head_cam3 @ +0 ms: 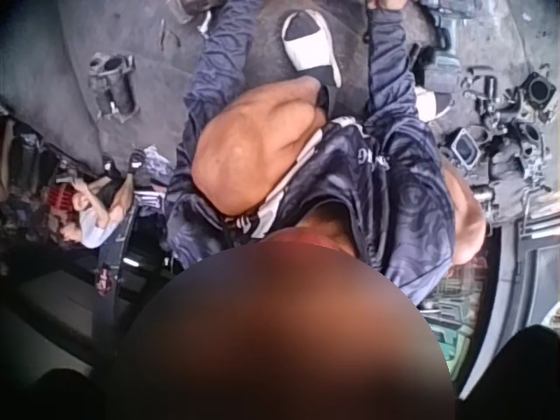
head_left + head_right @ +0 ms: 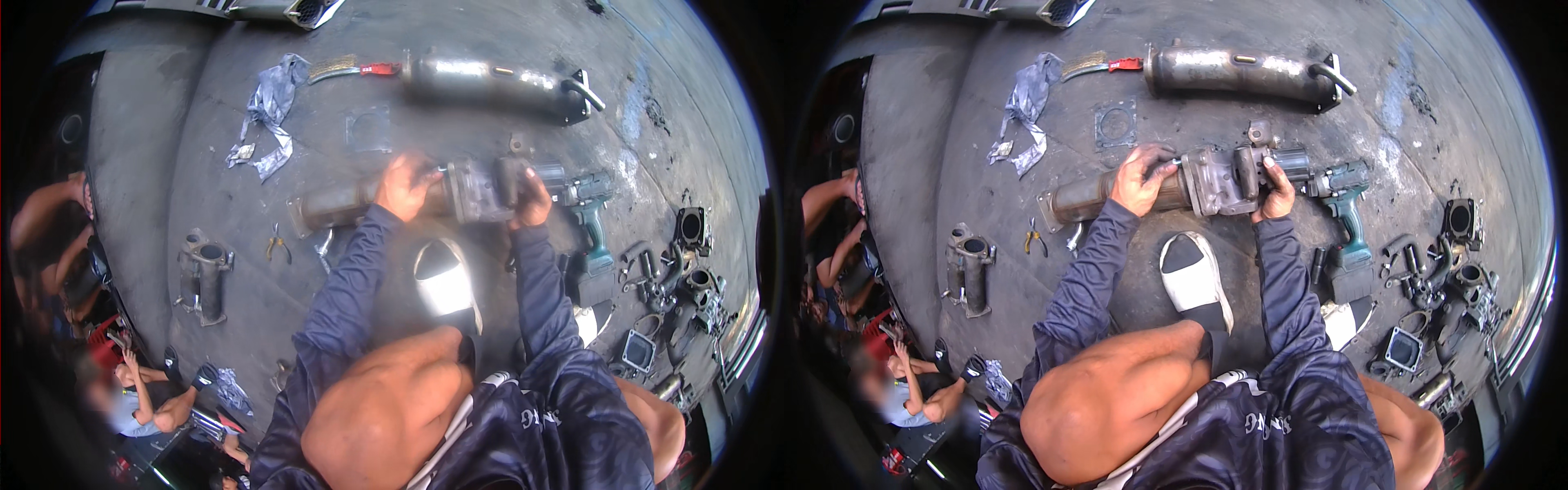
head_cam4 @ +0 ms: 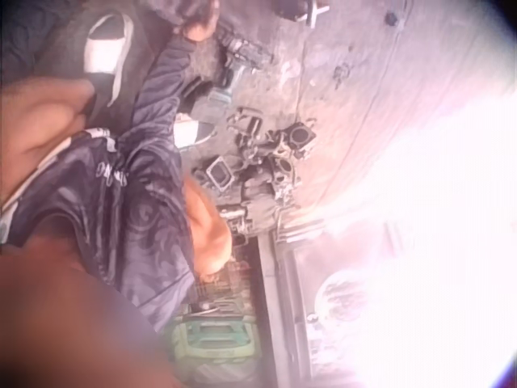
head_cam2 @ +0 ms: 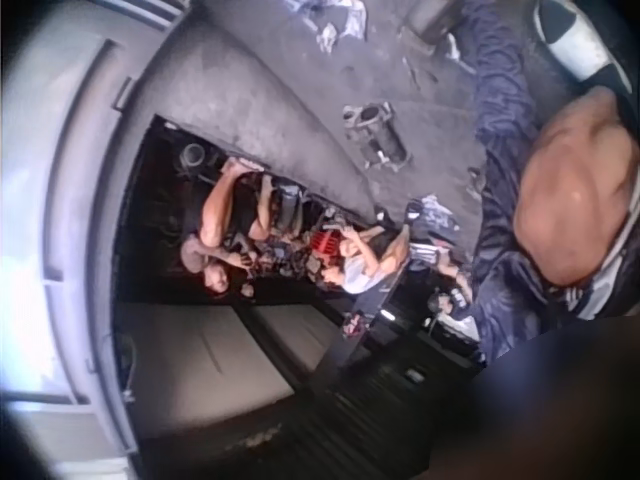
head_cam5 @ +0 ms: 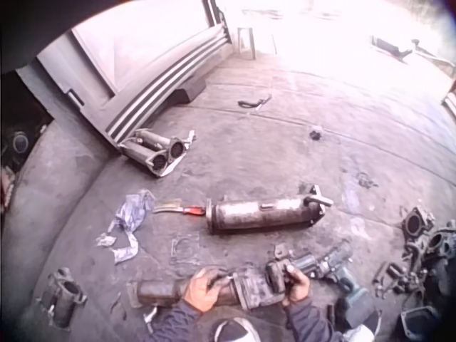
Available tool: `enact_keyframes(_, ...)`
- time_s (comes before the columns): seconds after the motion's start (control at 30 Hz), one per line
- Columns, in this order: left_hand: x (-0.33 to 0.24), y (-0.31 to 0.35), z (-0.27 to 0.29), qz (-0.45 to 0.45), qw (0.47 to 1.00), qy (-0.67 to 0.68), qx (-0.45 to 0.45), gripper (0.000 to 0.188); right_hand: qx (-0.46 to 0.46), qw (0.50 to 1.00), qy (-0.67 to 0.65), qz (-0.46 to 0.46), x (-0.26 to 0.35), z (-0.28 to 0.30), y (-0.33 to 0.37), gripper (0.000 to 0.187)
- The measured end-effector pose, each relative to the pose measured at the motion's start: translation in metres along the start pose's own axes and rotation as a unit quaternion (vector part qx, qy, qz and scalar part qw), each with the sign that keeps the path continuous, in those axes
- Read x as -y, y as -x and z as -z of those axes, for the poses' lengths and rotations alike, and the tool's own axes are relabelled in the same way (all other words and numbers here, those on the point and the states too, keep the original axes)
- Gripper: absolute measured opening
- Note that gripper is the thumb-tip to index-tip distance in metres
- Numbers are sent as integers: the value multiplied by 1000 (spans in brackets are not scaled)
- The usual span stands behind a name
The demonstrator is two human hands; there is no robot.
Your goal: Manually assembling or repairing components of an automotive exhaust manifold and pipes using tools on the floor.
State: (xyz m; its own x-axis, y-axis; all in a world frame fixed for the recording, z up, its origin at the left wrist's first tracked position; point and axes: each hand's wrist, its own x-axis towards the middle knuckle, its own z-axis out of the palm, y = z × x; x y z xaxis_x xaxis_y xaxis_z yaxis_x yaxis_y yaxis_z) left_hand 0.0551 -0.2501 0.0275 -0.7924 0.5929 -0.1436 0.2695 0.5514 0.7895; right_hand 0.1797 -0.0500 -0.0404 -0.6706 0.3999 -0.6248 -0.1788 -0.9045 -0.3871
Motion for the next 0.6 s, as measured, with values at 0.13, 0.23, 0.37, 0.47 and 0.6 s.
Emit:
enact_keyframes(0.13, -3, 2, -3, -41, 998, -13, -43, 28, 4, 999, 15, 29, 3, -4, 6, 23)
enact_keyframes(0.23, -5, 4, 2, -25, 999, 8, -22, 27, -9, 997, 53, 57, 1, 0, 4, 23)
enact_keyframes(0.37, 1, 9, -3, -55, 998, 24, 1, 35, 15, 992, 77, 96, 10, 18, 2, 26)
enact_keyframes(0.47, -17, 15, -14, -63, 994, -82, -42, 32, 78, 997, 10, 0, 28, 19, 6, 29)
enact_keyframes(0.6, -9, 19, -13, -92, 994, -48, -28, 25, 77, 993, 34, 87, 17, 27, 16, 28)
